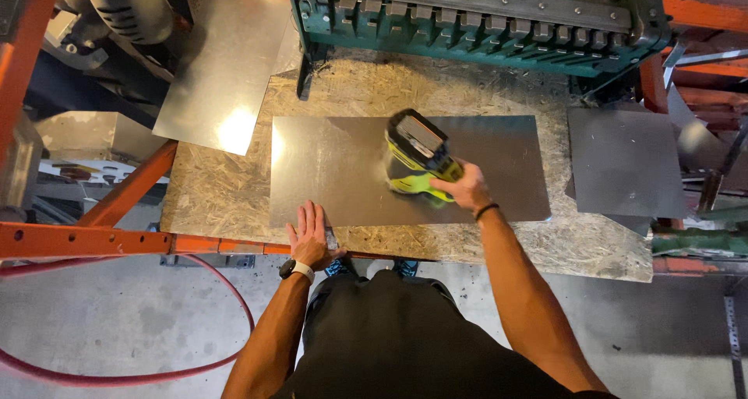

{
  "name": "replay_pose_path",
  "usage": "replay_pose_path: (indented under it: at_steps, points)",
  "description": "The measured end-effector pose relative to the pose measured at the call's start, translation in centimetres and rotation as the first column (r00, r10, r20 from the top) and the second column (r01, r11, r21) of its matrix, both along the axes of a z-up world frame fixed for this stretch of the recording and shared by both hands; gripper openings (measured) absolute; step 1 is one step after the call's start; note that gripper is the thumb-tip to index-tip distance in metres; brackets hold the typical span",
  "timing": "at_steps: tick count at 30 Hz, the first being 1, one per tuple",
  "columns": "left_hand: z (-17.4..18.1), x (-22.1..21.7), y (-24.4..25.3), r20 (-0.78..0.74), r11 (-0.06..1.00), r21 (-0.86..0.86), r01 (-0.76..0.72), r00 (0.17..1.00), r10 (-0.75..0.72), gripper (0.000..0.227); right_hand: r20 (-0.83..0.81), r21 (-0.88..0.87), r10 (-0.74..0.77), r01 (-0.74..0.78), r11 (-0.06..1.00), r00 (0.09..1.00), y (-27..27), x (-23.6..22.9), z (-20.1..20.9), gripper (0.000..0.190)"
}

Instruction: The person uses a cordless orbital sander to sand a rectangular metal sheet placed on a workbench. The sander is moved back and forth across the surface while the left hand stabilizes the sheet.

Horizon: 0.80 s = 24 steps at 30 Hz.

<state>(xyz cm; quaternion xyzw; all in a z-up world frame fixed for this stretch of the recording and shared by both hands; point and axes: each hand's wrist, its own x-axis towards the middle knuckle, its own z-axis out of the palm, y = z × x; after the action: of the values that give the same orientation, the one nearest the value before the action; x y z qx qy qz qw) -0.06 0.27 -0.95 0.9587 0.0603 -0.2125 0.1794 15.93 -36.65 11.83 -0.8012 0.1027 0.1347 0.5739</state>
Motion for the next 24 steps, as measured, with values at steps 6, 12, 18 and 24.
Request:
replay_pose_path:
  at_steps: [6,12,18,24]
  points:
    - [-0.2,0.1,-0.2,0.007,1.000,0.021,0.016,1.000,-0.016,0.154,0.113,-0.173,0.000,0.020,0.985,0.994,-7.6,-1.7,-4.1,0.063]
    - [-0.4,-0.4,-0.6,0.035,0.999,0.042,-0.007,0.999,0.006,0.153,0.112,-0.229,-0.135,0.158,0.961,0.984,-12.3,-4.6,-2.7,0.060]
    - [-1.0,-0.4,-0.6,0.119,0.996,0.087,0.017,0.992,-0.027,0.152,0.024,-0.132,-0.133,0.135,0.982,0.991,-14.0,-7.4,2.5,0.027]
    - [-1.7,-0.5,-0.3,0.127,0.997,0.081,0.017,0.992,-0.027,0.154,0.006,-0.096,-0.040,0.041,0.995,0.999,-12.7,-10.3,2.3,0.042]
